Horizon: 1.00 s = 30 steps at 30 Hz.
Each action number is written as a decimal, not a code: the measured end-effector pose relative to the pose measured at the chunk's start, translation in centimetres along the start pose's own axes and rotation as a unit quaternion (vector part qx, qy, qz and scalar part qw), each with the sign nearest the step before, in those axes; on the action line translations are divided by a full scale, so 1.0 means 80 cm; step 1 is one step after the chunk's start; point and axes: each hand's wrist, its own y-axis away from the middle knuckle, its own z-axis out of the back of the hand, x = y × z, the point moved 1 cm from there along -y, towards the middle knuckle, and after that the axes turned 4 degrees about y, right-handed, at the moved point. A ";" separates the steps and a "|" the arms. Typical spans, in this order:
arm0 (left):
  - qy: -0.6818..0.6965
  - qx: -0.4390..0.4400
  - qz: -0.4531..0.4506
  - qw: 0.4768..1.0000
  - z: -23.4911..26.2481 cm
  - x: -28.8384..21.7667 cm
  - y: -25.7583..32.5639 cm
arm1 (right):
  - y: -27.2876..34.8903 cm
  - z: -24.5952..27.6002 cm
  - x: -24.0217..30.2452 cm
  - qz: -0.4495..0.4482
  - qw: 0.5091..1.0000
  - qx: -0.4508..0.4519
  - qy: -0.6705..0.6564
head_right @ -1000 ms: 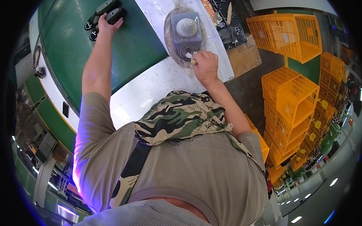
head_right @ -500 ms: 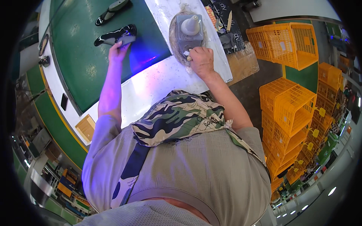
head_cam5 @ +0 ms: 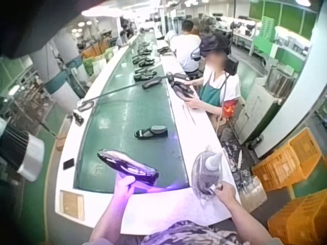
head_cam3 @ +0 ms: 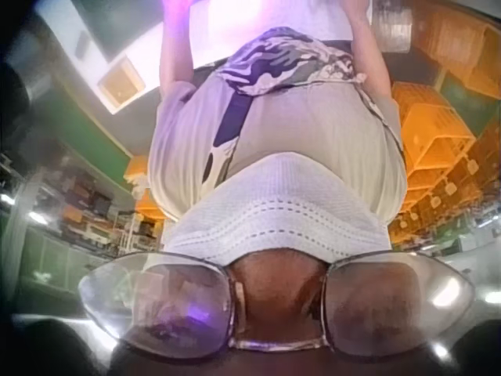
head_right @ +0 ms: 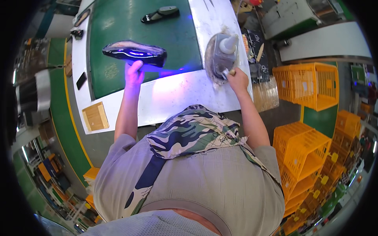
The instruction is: The person wipes the surface of black high-heeled shoes with a small cloth. They pick up shoes from a green conveyor belt, wipe the exterior, and place them into a yellow plastic crate. The process is repeated for multiple shoes.
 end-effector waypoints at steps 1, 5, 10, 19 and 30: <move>-0.008 0.027 -0.020 0.999 -0.011 -0.013 0.008 | 0.002 0.006 -0.001 0.000 1.000 -0.005 0.008; -0.118 0.097 -0.094 0.984 -0.038 -0.041 0.038 | 0.011 0.024 0.014 -0.045 0.981 0.016 -0.188; -0.678 0.132 -0.204 0.693 -0.052 -0.022 0.073 | -0.008 0.018 0.069 -0.085 0.847 0.147 -0.504; -0.536 0.131 -0.381 0.742 -0.080 -0.051 0.118 | 0.008 0.057 0.254 0.131 0.714 0.269 -0.633; -0.611 0.121 -0.385 0.681 -0.125 -0.076 0.156 | 0.028 0.048 0.285 0.165 0.684 0.367 -0.608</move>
